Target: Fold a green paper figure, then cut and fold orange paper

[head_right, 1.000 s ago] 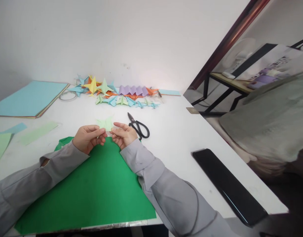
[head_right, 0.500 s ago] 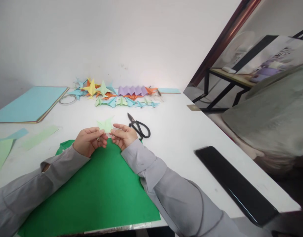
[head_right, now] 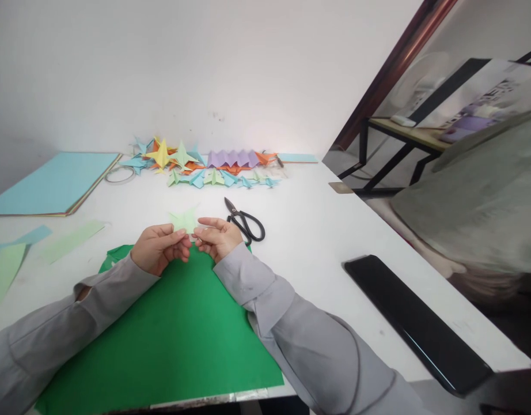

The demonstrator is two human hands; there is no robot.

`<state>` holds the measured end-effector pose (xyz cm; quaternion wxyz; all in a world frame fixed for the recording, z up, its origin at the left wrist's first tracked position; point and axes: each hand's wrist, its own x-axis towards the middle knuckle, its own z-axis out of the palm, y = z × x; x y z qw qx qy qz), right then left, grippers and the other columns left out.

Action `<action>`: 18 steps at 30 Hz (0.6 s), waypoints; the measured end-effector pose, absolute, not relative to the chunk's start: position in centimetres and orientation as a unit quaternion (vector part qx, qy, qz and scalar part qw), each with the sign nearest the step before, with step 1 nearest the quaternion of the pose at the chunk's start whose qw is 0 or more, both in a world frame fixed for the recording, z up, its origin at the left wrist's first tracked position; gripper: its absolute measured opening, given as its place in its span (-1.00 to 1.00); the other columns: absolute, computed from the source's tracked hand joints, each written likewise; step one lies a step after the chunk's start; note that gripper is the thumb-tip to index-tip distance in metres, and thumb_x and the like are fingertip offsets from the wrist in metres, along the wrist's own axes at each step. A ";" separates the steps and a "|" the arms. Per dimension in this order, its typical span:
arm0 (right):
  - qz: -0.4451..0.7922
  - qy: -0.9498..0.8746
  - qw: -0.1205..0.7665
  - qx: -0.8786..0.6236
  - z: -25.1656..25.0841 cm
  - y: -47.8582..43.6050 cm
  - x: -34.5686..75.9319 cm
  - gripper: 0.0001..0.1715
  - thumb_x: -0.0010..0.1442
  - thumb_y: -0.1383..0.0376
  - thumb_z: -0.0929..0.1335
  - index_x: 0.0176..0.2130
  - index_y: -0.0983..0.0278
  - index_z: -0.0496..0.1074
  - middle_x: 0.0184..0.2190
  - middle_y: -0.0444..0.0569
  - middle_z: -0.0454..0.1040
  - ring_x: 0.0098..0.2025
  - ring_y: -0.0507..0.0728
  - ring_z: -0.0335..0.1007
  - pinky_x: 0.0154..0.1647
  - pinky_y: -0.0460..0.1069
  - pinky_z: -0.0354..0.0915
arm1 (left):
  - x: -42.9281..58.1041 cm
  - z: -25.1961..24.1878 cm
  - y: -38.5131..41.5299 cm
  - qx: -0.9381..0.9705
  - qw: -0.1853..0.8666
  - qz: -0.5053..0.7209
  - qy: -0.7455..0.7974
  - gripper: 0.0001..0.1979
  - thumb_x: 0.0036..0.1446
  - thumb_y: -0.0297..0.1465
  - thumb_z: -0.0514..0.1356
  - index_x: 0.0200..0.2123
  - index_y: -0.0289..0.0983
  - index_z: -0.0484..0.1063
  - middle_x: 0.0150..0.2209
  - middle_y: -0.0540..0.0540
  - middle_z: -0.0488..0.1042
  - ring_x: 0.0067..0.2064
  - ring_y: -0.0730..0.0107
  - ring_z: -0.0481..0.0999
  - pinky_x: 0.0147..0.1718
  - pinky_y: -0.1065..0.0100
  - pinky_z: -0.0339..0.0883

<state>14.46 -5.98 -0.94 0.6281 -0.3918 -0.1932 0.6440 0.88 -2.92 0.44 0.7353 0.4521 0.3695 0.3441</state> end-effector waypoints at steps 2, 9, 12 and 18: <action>0.644 -0.203 0.626 -0.389 -1.2 -5.9 14.5 -0.64 -0.36 0.49 0.51 -0.45 0.36 0.42 -0.70 -0.09 0.49 -0.72 -0.05 0.34 -0.72 -0.21 0.28 | 0.9 0.5 -2.9 0.445 0.739 0.343 0.372 -0.72 -0.20 -0.31 0.34 -0.63 -0.41 0.37 -0.67 -0.08 0.44 -0.68 0.47 0.40 -0.71 0.43 0.32; 0.642 -0.285 0.596 -0.389 -1.4 -6.1 14.4 -0.62 -0.36 0.24 0.54 -0.50 0.34 0.41 -0.77 -0.16 0.42 -0.75 -0.03 0.31 -0.75 -0.18 0.23 | 1.0 0.3 -2.8 0.466 0.734 0.323 0.373 -0.61 -0.22 -0.18 0.33 -0.67 -0.44 0.40 -0.72 -0.09 0.39 -0.73 0.48 0.35 -0.78 0.45 0.27; 0.665 -0.271 0.565 -0.406 -1.0 -6.1 14.5 -0.57 -0.23 0.04 0.47 -0.53 0.34 0.38 -0.77 -0.11 0.42 -0.75 0.00 0.32 -0.76 -0.16 0.23 | 1.0 0.1 -2.8 0.477 0.728 0.328 0.367 -0.60 -0.21 -0.17 0.32 -0.69 -0.42 0.37 -0.72 -0.08 0.39 -0.75 0.50 0.32 -0.81 0.47 0.22; 0.650 -0.397 0.500 -0.413 -1.1 -6.4 14.3 -0.51 -0.24 -0.01 0.46 -0.64 0.34 0.32 -0.80 -0.15 0.37 -0.80 -0.04 0.24 -0.82 -0.19 0.15 | 0.8 0.1 -2.9 0.503 0.725 0.303 0.359 -0.59 -0.21 -0.15 0.31 -0.71 -0.41 0.36 -0.75 -0.08 0.36 -0.76 0.49 0.32 -0.82 0.48 0.17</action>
